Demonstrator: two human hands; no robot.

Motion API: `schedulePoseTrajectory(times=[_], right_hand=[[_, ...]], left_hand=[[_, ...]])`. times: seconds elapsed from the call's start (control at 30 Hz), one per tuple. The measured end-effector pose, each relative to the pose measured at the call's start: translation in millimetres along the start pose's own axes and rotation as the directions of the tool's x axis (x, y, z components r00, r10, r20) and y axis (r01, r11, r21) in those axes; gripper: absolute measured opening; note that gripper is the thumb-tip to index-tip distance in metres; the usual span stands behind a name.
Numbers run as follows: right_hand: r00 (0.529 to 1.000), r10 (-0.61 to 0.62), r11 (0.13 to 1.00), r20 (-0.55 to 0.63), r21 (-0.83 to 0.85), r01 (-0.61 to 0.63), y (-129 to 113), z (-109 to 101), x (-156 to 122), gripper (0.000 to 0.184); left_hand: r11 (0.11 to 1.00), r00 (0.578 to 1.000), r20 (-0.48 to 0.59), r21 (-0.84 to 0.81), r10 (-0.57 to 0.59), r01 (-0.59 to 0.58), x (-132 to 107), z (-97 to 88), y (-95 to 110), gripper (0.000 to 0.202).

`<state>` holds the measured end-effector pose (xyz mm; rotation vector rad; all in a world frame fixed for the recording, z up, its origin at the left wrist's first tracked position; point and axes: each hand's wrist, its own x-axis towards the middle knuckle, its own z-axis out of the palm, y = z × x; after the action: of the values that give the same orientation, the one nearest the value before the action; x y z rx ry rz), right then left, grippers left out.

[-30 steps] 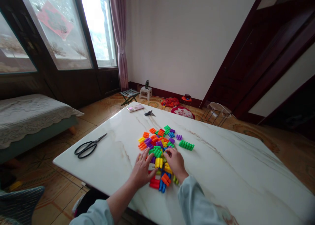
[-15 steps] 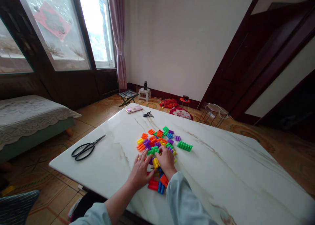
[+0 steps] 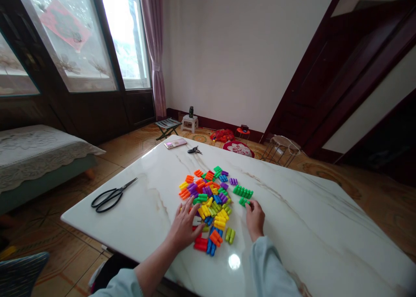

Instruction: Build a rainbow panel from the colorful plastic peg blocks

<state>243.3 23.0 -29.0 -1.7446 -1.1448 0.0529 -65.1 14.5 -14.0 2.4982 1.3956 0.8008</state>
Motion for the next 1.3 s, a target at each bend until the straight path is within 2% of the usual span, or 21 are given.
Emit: schedulePoseTrajectory(times=[0.23,0.4,0.47,0.63,0.93,1.17,1.23,1.3], right_hand=[[0.999,-0.038,0.999,0.03,-0.019,0.039,-7.6,25.5,5.6,0.032],[0.998,-0.021,0.998,-0.064,-0.06,0.018,-9.2,22.3,-2.5,0.029],[0.997,-0.037,0.996,-0.063,-0.081,0.032,-9.9,19.3,-4.8,0.026],[0.995,-0.096,0.99,0.012,-0.103,0.096,-12.5,19.7,-4.3,0.026],[0.987,-0.125,0.98,0.1,-0.14,0.138,-8.9,22.5,-5.9,0.037],[0.977,-0.138,0.975,0.165,-0.152,0.164,-11.6,19.6,-7.0,0.034],[0.962,-0.167,0.967,0.215,-0.156,0.203,-14.9,14.4,-14.9,0.033],[0.92,-0.234,0.931,0.314,-0.2,0.305,-18.4,7.7,-26.9,0.037]], left_hand=[[1.0,1.0,-0.011,0.016,0.004,-0.004,-0.2,-0.9,0.4,0.054],[1.0,1.0,-0.013,0.006,0.003,-0.003,-0.7,-0.7,0.0,0.054],[1.0,1.0,-0.015,0.004,-0.003,0.003,-0.6,-1.7,0.9,0.053],[1.0,1.0,-0.008,-0.001,-0.012,0.012,0.0,-4.5,3.9,0.054],[1.0,1.0,-0.003,-0.002,-0.002,0.002,0.0,-1.8,0.5,0.054],[1.0,1.0,-0.022,0.009,0.001,0.0,0.2,-3.1,1.5,0.053],[1.0,1.0,-0.023,0.014,0.003,-0.003,-0.2,-2.8,1.7,0.053],[1.0,1.0,-0.018,0.019,0.001,-0.001,-0.4,-2.8,1.3,0.053]])
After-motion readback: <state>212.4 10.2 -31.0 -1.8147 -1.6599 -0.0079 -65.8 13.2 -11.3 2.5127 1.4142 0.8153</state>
